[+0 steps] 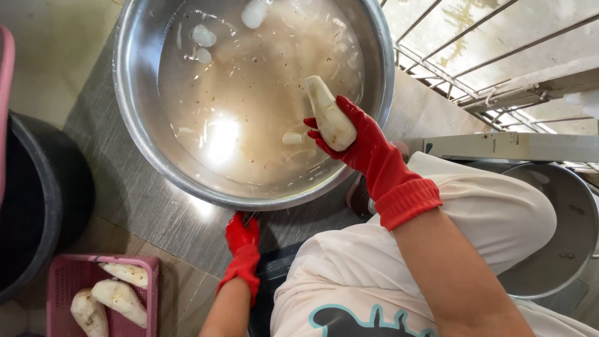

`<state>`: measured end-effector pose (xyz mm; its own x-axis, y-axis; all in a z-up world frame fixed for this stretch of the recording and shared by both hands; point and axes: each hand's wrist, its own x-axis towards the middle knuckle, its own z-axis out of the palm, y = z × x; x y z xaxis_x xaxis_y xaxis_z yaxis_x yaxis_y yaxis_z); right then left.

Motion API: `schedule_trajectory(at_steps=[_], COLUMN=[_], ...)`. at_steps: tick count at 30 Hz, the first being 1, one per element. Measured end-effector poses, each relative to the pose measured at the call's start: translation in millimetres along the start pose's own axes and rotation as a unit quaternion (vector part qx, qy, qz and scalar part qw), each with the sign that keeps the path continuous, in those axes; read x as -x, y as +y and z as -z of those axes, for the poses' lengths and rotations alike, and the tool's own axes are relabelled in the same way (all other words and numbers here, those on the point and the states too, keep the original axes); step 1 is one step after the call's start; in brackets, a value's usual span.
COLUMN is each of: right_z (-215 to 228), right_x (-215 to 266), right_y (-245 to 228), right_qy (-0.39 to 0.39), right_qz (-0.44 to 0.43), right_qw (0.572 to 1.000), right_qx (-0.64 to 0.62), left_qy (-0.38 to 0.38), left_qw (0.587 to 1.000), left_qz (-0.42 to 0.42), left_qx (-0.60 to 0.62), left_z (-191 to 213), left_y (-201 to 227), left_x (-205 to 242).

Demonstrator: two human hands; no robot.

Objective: Peeling radishes with a hand peeler and then slicing them using a manual rotary slicer.

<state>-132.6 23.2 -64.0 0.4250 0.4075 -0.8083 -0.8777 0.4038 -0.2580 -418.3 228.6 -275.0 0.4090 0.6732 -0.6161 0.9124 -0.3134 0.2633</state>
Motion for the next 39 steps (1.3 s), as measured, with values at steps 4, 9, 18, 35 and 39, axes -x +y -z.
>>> schedule_trajectory(at_steps=[4,9,18,35,39], right_z=[3,14,29,16,39], right_x=[0,-4,0,12,0], right_y=[4,6,-2,10,13], right_qy=[0.011,0.017,0.019,0.020,-0.014], right_qz=[0.014,0.008,0.000,-0.008,-0.013], right_qw=[1.000,1.000,1.000,0.997,0.997], right_qx=[0.000,0.005,0.001,0.077,0.077], left_qy=[-0.056,-0.188,-0.372,-0.225,-0.077], left_qw=[0.998,0.982,0.928,0.900,0.905], left_qz=[-0.017,-0.035,-0.032,-0.365,-0.416], left_qx=[-0.002,-0.008,-0.016,-0.080,-0.054], left_z=[14,55,159,186,164], left_y=[46,84,55,281,282], left_x=[0,4,32,63,22])
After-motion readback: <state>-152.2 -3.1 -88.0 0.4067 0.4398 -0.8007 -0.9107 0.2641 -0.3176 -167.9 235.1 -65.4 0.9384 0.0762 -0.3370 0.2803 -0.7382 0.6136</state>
